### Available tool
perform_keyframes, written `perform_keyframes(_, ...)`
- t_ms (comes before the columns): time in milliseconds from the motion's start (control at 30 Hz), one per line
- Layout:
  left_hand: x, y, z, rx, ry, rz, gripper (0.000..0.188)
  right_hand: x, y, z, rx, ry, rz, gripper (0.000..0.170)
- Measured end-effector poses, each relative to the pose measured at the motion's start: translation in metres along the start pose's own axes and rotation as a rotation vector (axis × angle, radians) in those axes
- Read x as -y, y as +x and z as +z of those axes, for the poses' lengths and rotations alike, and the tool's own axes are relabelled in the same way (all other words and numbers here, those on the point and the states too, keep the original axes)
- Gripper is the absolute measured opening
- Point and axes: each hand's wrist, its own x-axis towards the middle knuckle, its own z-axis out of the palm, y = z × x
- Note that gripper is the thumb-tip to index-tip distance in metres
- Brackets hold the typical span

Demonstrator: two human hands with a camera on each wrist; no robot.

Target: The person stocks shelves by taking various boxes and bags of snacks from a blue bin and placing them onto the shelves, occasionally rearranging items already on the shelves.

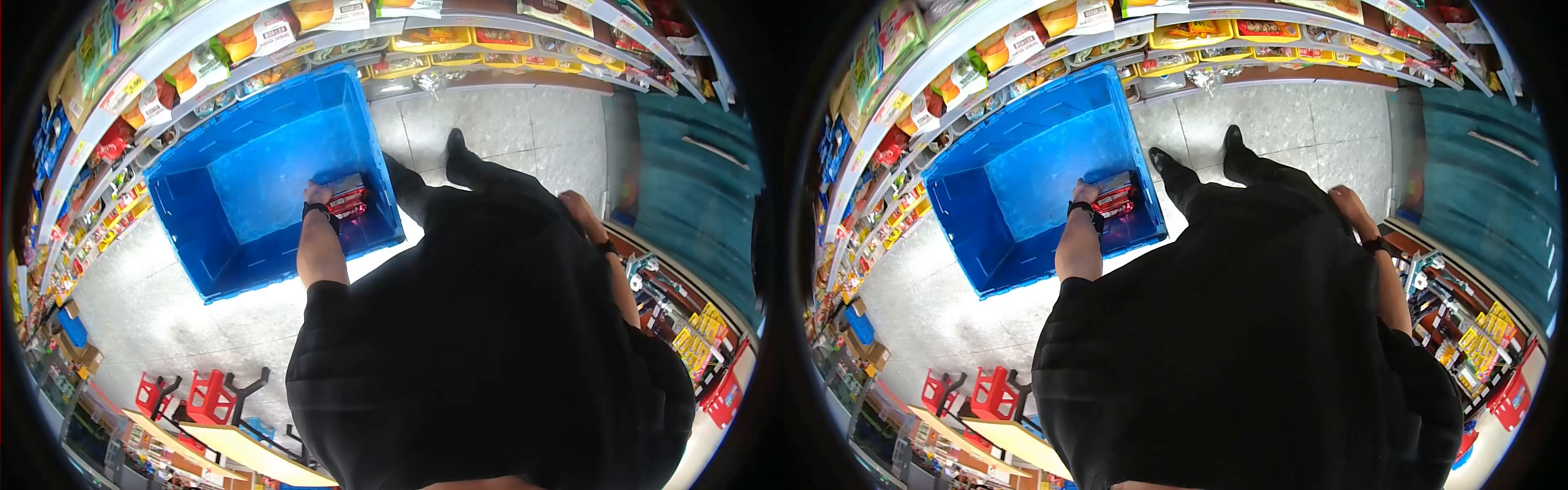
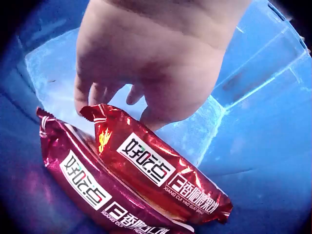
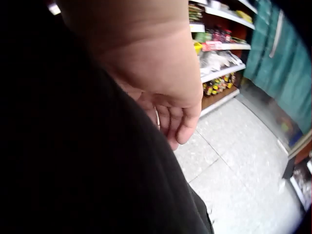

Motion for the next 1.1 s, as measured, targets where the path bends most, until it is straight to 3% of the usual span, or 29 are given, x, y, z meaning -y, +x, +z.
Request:
perform_keyframes(33,-0.006,-0.008,-0.006,-0.008,0.055,-0.008,0.075,0.038,0.003,-0.013,-0.060,0.021,0.098,0.041)
perform_keyframes(100,-0.014,-0.020,-0.012,-0.017,0.089,-0.025,0.076,0.079,0.012,-0.029,-0.057,-0.005,0.095,0.039)
perform_keyframes(200,-0.028,-0.027,-0.012,-0.025,0.038,0.217,0.058,0.120,0.030,-0.042,0.004,-0.011,0.107,0.036)
perform_keyframes(233,-0.032,-0.033,-0.010,-0.031,0.023,0.208,0.058,0.131,0.033,-0.044,0.055,0.013,0.132,0.036)
perform_keyframes(300,-0.045,-0.044,-0.012,0.238,0.147,0.285,0.053,0.153,0.031,-0.047,0.059,-0.012,0.100,0.035)
perform_keyframes(333,-0.046,-0.050,-0.017,0.228,0.142,0.288,0.053,0.160,0.029,-0.049,0.061,-0.024,0.082,0.035)
perform_keyframes(400,-0.049,-0.067,-0.029,0.268,0.258,0.300,0.051,0.160,0.029,-0.050,0.026,-0.023,0.044,0.034)
perform_keyframes(433,-0.028,-0.019,0.007,0.187,0.298,0.321,0.048,0.154,0.032,-0.048,0.029,-0.002,0.057,0.034)
perform_keyframes(533,-0.030,-0.046,-0.016,0.230,0.253,0.321,0.044,0.122,0.041,-0.046,0.064,0.078,0.087,0.033)
perform_keyframes(567,-0.033,-0.063,-0.020,0.148,0.207,0.354,0.045,0.111,0.043,-0.044,0.068,0.132,0.122,0.034)
perform_keyframes(600,-0.028,-0.058,-0.013,0.114,0.308,0.498,0.049,0.093,0.052,-0.037,0.044,0.116,0.079,0.035)
perform_keyframes(633,0.006,0.015,0.031,0.077,0.477,0.606,0.050,0.092,0.048,-0.037,0.015,0.107,0.075,0.035)
perform_keyframes(667,-0.035,-0.051,-0.019,0.164,0.185,0.292,0.059,0.089,0.046,-0.035,-0.021,0.059,0.025,0.035)
perform_keyframes(733,-0.030,-0.032,-0.010,-0.029,-0.023,0.380,0.054,0.090,0.042,-0.036,0.094,-0.163,-0.090,0.039)
perform_keyframes(767,-0.051,-0.068,-0.036,0.006,-0.188,0.353,0.050,0.091,0.041,-0.034,0.113,-0.140,-0.076,0.042)
perform_keyframes(800,-0.053,-0.062,-0.031,-0.154,-0.219,0.390,0.045,0.086,0.046,-0.024,0.055,0.043,0.085,0.043)
perform_keyframes(867,-0.072,-0.081,-0.043,-0.288,-0.330,0.401,0.040,0.087,0.050,-0.021,0.096,-0.018,0.006,0.044)
perform_keyframes(933,-0.091,-0.107,-0.052,-0.387,-0.427,0.468,0.037,0.061,0.081,-0.002,0.150,-0.324,-0.256,0.044)
perform_keyframes(967,-0.098,-0.112,-0.050,-0.483,-0.484,0.476,0.034,0.057,0.091,0.005,0.178,-0.283,-0.270,0.044)
perform_keyframes(1000,-0.109,-0.126,-0.051,-0.489,-0.469,0.500,0.034,0.061,0.093,0.004,0.158,-0.264,-0.267,0.044)
perform_keyframes(1067,-0.130,-0.163,-0.056,-0.645,-0.699,0.430,0.030,0.069,0.095,0.004,0.072,0.109,0.038,0.042)
perform_keyframes(1100,-0.135,-0.167,-0.051,-0.651,-0.683,0.448,0.030,0.070,0.099,0.004,0.011,0.126,0.010,0.041)
